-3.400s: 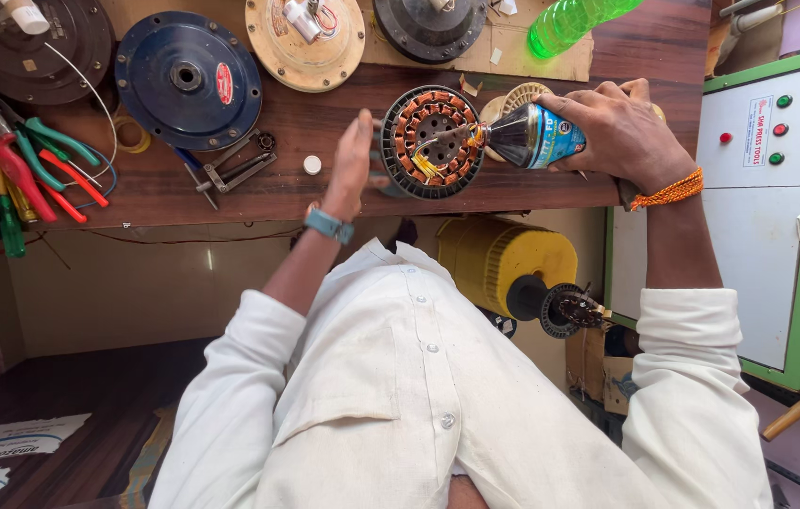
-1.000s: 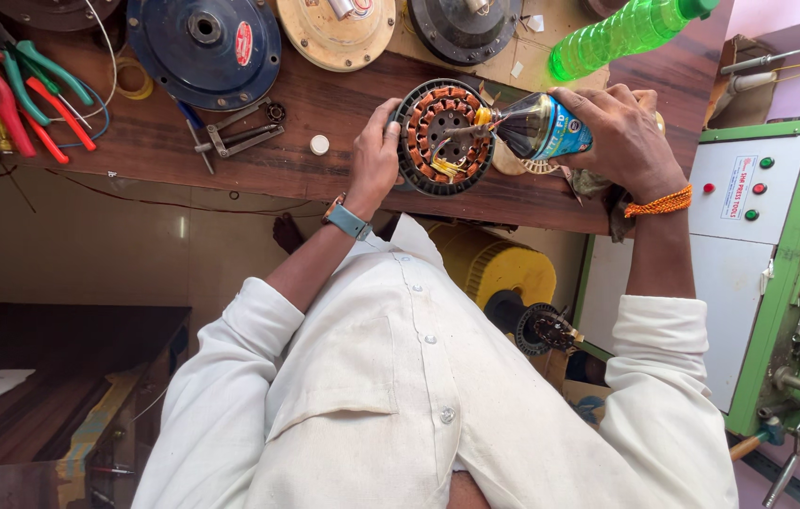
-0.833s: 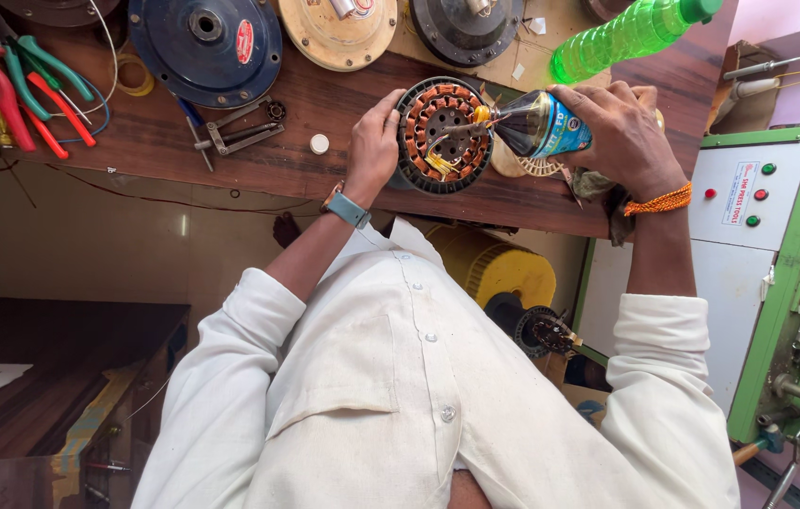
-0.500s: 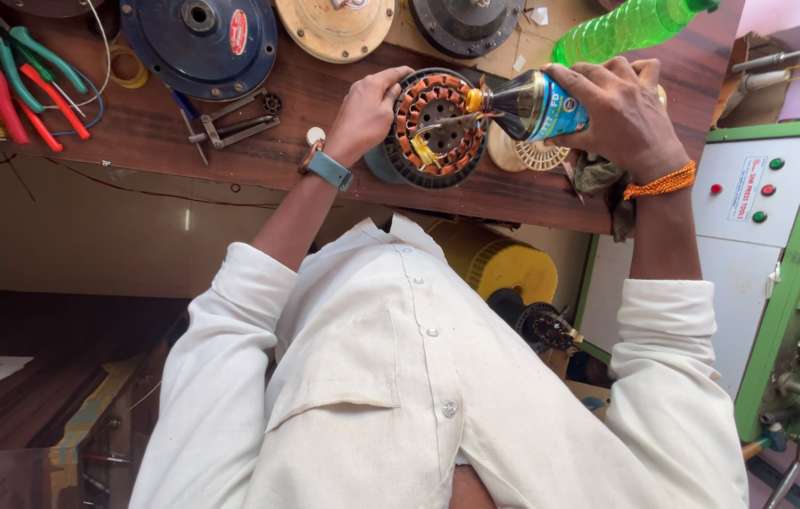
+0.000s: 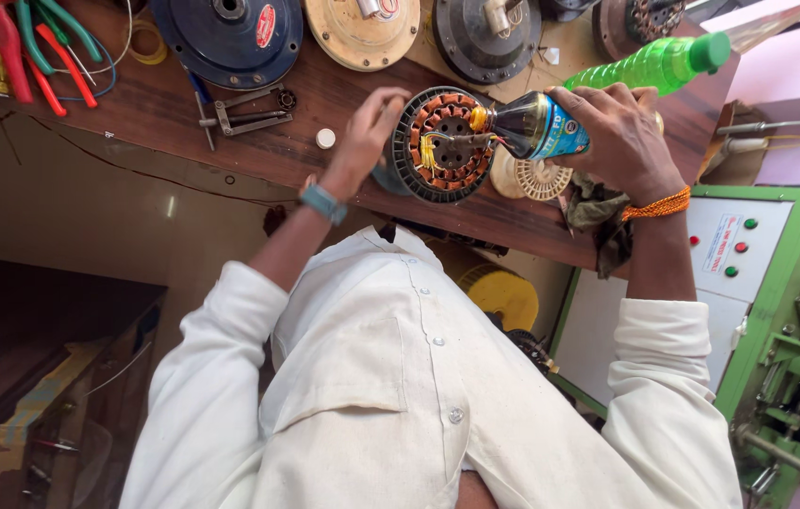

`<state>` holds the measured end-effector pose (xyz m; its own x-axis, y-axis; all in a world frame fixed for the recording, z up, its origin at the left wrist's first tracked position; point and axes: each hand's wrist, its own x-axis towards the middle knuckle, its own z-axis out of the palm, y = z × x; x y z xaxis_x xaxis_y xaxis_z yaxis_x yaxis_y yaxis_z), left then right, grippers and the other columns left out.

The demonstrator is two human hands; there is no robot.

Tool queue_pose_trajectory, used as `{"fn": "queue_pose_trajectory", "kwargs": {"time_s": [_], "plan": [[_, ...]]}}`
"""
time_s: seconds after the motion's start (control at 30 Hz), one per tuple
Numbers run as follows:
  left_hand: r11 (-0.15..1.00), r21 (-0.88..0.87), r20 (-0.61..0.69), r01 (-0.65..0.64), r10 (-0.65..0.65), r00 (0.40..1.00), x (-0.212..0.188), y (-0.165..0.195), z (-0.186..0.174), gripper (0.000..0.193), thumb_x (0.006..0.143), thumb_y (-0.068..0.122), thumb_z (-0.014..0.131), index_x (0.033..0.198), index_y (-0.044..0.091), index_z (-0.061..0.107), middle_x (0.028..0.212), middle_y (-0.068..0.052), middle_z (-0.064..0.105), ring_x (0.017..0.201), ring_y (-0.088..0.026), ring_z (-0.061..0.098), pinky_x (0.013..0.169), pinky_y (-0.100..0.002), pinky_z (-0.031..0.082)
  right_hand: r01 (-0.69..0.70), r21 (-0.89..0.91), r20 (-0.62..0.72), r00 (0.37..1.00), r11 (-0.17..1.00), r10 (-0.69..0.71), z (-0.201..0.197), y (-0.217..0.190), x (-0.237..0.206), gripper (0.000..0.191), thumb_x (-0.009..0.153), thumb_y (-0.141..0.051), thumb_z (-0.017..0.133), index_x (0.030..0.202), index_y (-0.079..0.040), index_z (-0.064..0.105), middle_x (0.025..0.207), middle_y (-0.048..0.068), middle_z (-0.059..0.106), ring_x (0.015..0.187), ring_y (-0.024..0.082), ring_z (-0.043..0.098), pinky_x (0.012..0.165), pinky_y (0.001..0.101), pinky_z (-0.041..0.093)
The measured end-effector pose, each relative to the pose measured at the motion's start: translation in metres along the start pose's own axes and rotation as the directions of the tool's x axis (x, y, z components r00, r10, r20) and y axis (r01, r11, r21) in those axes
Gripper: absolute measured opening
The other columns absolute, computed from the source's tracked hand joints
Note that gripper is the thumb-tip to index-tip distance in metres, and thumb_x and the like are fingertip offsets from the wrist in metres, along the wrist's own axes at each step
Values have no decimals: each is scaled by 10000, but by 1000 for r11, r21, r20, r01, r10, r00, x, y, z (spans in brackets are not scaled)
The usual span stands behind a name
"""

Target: The person cuts an item with scissors over a small container, then pours liquid from a plastic bottle onto the copper winding of an electric motor stator, repeating the pouring on different spots and rotating the stator to reach other areas.

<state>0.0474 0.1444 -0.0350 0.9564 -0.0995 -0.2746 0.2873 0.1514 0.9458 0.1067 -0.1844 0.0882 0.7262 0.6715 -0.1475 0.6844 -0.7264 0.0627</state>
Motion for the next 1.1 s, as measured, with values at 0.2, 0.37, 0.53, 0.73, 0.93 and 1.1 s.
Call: {"fn": "queue_pose_trajectory", "kwargs": {"time_s": [0.2,0.37,0.53,0.73,0.93,1.1], "plan": [[994,-81,-262,-74,51,964,-37,-30,35,397,1085,362,424,1372,93,477,992,-105,728,795,-181,737,622,-348,614,50,-40,-3,999,998,-50,-12,-6,20,877,687,-378,941,1482,-199,619,1327,67,697,1159,285,626,965,496,403],[949,141,-356,-282,314,880,-37,-44,33,331,1126,260,409,1369,54,497,1166,-170,704,1040,-316,717,870,-436,549,97,-7,5,995,995,-97,-18,-19,35,897,672,-355,936,1486,-180,602,1337,82,682,1203,311,614,1023,483,450],[937,153,-370,-314,349,861,-29,-39,19,308,1116,211,430,1321,40,583,1178,-183,711,1066,-345,719,905,-419,553,134,-73,33,991,988,-132,-22,-27,46,978,608,-386,946,1499,-191,595,1340,78,694,1175,302,620,992,485,445],[967,141,-378,-211,249,892,-13,-25,8,301,1045,225,502,1210,57,689,1068,-192,749,998,-341,750,828,-414,581,177,-147,75,983,973,-168,-30,-31,57,1039,601,-415,952,1532,-212,539,1334,76,675,1147,274,615,973,485,409],[943,311,-279,-116,207,938,-4,-8,-11,336,1029,270,500,1232,94,703,1091,-179,744,998,-374,715,851,-457,554,213,-197,75,976,957,-202,-35,-38,70,1023,615,-457,942,1531,-241,541,1328,54,677,1131,251,610,958,489,386],[934,336,-252,-125,217,943,-4,-5,-18,341,1031,288,488,1210,91,702,1058,-180,751,985,-384,708,842,-474,539,241,-219,82,970,946,-228,-35,-40,84,986,639,-463,954,1507,-220,556,1291,38,689,1106,259,607,939,491,375]]}}
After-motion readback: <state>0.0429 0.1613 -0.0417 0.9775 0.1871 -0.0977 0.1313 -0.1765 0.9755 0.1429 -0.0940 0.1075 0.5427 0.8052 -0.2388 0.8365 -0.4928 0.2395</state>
